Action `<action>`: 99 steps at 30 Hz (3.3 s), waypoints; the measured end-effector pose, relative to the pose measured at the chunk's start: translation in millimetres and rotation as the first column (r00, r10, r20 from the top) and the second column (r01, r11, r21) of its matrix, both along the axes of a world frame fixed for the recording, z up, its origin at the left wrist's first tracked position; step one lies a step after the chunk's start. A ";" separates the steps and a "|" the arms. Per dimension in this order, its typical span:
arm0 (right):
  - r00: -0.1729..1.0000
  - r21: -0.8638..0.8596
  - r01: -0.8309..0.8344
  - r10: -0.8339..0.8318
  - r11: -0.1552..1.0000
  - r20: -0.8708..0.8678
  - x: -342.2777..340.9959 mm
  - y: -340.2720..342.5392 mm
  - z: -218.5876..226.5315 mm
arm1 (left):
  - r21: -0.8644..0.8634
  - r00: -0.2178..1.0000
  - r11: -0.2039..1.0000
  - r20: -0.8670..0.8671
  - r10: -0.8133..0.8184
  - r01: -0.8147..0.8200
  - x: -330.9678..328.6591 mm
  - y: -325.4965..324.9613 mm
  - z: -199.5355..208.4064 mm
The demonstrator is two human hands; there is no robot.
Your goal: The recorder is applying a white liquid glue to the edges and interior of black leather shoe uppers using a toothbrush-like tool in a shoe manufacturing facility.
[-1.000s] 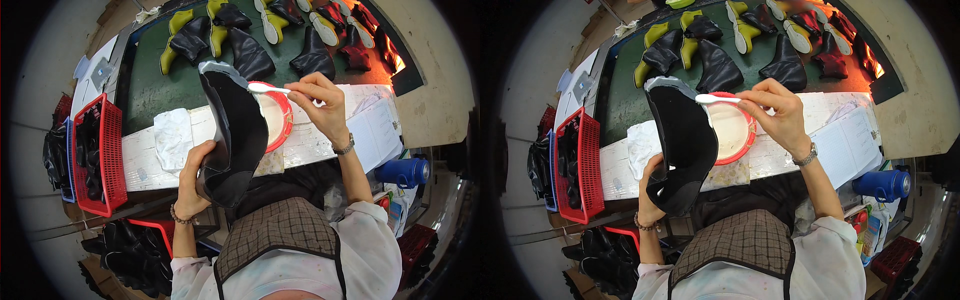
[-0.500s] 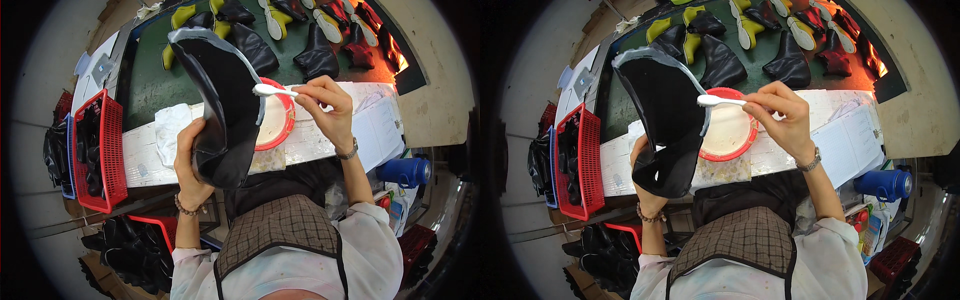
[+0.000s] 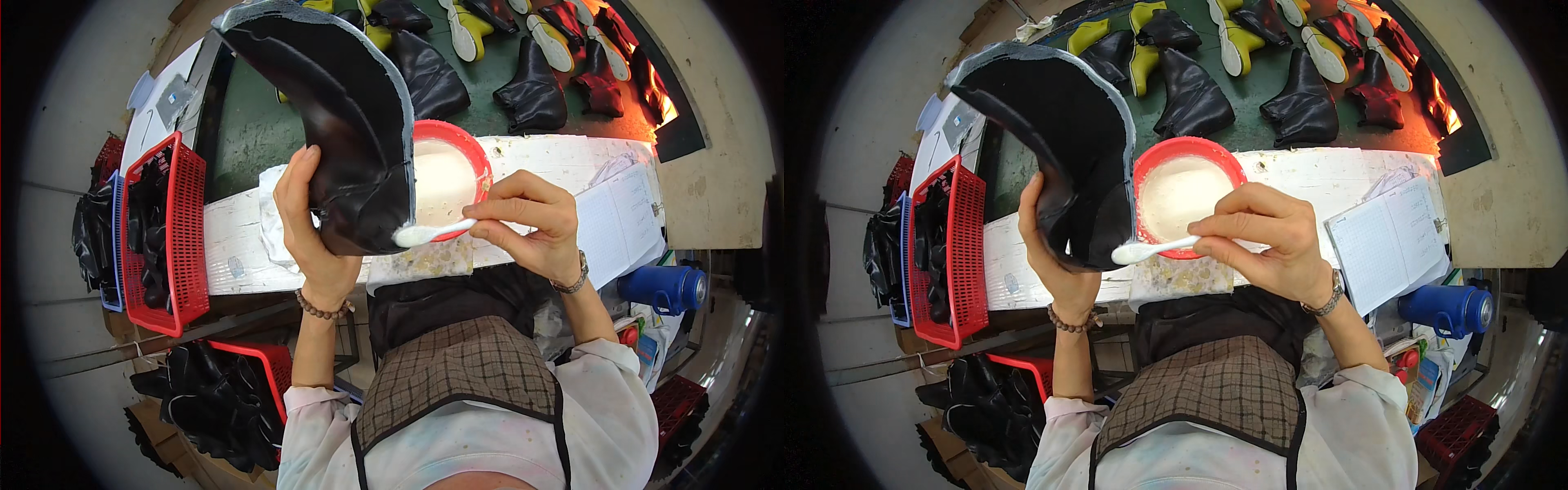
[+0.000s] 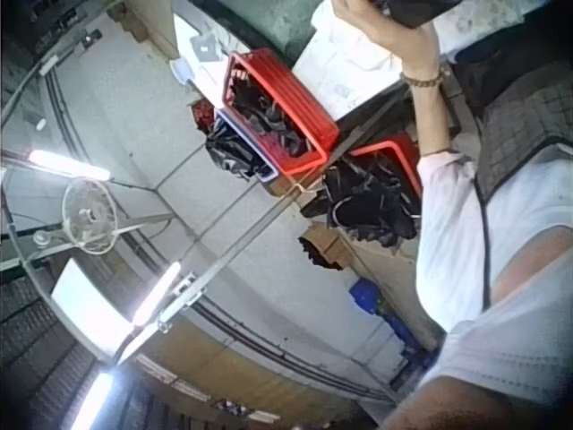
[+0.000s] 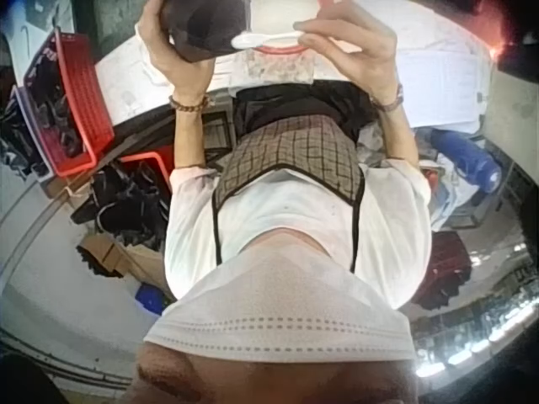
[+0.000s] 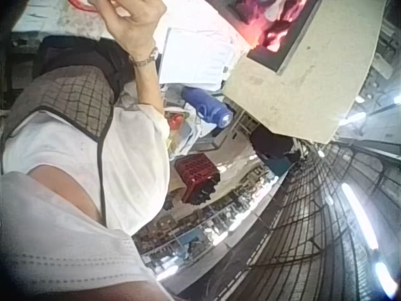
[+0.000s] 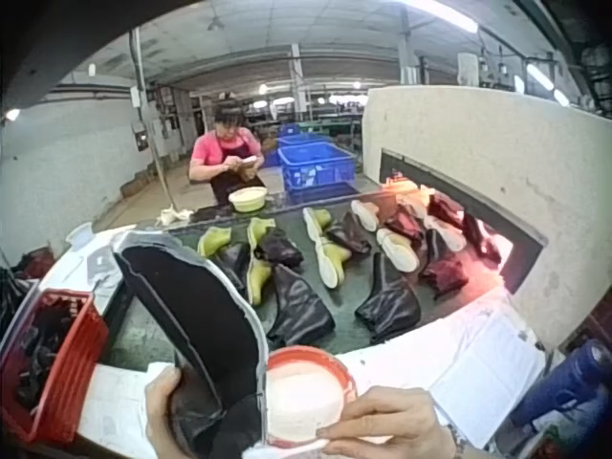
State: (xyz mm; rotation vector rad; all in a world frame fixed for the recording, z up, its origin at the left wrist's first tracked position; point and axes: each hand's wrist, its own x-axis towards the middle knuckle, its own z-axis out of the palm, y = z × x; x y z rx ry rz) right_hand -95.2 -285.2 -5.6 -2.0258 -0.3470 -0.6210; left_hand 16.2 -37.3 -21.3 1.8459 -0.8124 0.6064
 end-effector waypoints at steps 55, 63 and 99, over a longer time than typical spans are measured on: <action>0.998 0.018 -0.011 0.012 1.000 -0.058 44.1 6.0 24.3 | -0.878 -0.043 0.476 -0.478 -0.877 0.049 -12.1 118.8 -27.4; 0.992 0.006 0.127 -0.127 0.992 -0.027 57.7 20.8 24.0 | -0.741 -0.026 0.612 -0.642 -0.766 0.277 -8.4 119.6 -29.0; 0.997 -0.171 -0.060 0.065 0.984 0.027 69.5 -15.0 22.2 | -0.768 -0.194 0.596 -0.638 -0.745 0.235 -13.1 121.1 -13.0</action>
